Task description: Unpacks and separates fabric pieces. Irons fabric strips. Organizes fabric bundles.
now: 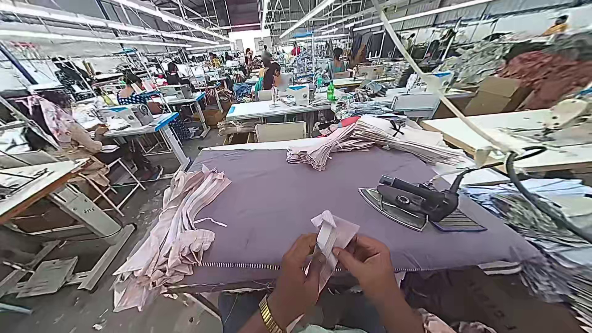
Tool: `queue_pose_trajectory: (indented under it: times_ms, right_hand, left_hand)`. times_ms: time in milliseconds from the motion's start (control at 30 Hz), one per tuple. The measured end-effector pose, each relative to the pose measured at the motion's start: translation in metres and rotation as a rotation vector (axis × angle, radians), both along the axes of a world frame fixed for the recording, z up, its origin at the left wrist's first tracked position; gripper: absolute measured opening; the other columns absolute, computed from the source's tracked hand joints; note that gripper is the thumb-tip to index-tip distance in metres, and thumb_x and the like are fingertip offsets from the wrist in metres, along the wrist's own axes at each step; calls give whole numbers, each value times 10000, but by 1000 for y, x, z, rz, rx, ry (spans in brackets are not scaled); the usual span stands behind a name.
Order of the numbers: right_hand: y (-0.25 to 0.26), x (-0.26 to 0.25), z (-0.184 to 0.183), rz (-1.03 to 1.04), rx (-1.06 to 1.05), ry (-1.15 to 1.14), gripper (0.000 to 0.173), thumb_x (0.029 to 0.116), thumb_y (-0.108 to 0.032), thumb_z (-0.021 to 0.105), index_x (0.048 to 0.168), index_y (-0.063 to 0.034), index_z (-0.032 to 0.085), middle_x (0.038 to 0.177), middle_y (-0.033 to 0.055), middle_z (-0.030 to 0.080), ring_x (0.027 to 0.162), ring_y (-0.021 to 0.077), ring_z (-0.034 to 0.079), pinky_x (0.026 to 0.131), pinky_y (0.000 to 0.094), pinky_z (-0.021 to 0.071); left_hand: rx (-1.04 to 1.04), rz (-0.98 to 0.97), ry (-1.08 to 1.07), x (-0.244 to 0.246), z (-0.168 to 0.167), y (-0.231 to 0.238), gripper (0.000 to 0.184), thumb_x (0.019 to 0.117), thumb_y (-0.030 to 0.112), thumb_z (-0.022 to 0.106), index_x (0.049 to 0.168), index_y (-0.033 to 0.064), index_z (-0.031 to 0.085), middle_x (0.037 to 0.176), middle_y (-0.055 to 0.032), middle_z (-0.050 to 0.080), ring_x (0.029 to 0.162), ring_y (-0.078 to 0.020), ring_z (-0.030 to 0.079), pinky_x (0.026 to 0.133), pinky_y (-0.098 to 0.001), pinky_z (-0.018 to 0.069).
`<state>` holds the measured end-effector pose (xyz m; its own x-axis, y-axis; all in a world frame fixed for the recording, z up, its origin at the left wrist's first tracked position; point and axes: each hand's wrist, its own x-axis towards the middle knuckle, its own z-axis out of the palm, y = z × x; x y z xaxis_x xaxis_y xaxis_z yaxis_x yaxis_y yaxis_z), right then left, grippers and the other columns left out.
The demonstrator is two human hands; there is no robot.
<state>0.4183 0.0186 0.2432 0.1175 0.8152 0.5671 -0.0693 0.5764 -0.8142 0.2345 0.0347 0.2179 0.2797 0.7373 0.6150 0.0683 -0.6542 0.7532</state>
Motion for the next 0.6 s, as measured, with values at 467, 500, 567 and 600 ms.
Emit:
queue_pose_trajectory:
  times_ms: [467, 500, 567, 600]
  right_hand:
    - [-20, -9, 6, -56, 250, -134, 146, 1002, -102, 630, 1041, -102, 771, 919, 3, 764, 783, 85, 719, 719, 256, 626]
    - [-21, -6, 8, -104, 249, -87, 163, 1000, -102, 629, 1060, -133, 777, 933, -13, 769, 792, 79, 722, 730, 258, 628]
    - [-22, 6, 11, -213, 262, 0, 207, 1004, -80, 604, 1078, -167, 777, 958, -42, 772, 832, 69, 725, 780, 263, 626]
    - [-22, 14, 13, -273, 270, 42, 227, 1003, -59, 588, 1077, -171, 772, 961, -48, 771, 839, 68, 725, 792, 267, 625]
  left_hand:
    - [-16, -212, -120, -28, -26, -10, 170, 980, -11, 584, 1072, -24, 727, 1070, -119, 709, 997, -165, 676, 896, -341, 584]
    - [-44, -223, -85, -31, -33, -9, 156, 991, -1, 587, 1047, -20, 732, 1023, -109, 711, 951, -158, 679, 859, -330, 589]
    - [-125, -230, 30, -46, -44, -6, 161, 1014, 41, 595, 1044, 11, 750, 993, -76, 727, 932, -138, 691, 859, -326, 594]
    - [-160, -233, 90, -55, -49, -4, 162, 1015, 54, 599, 1031, 22, 756, 997, -64, 738, 946, -130, 697, 879, -329, 595]
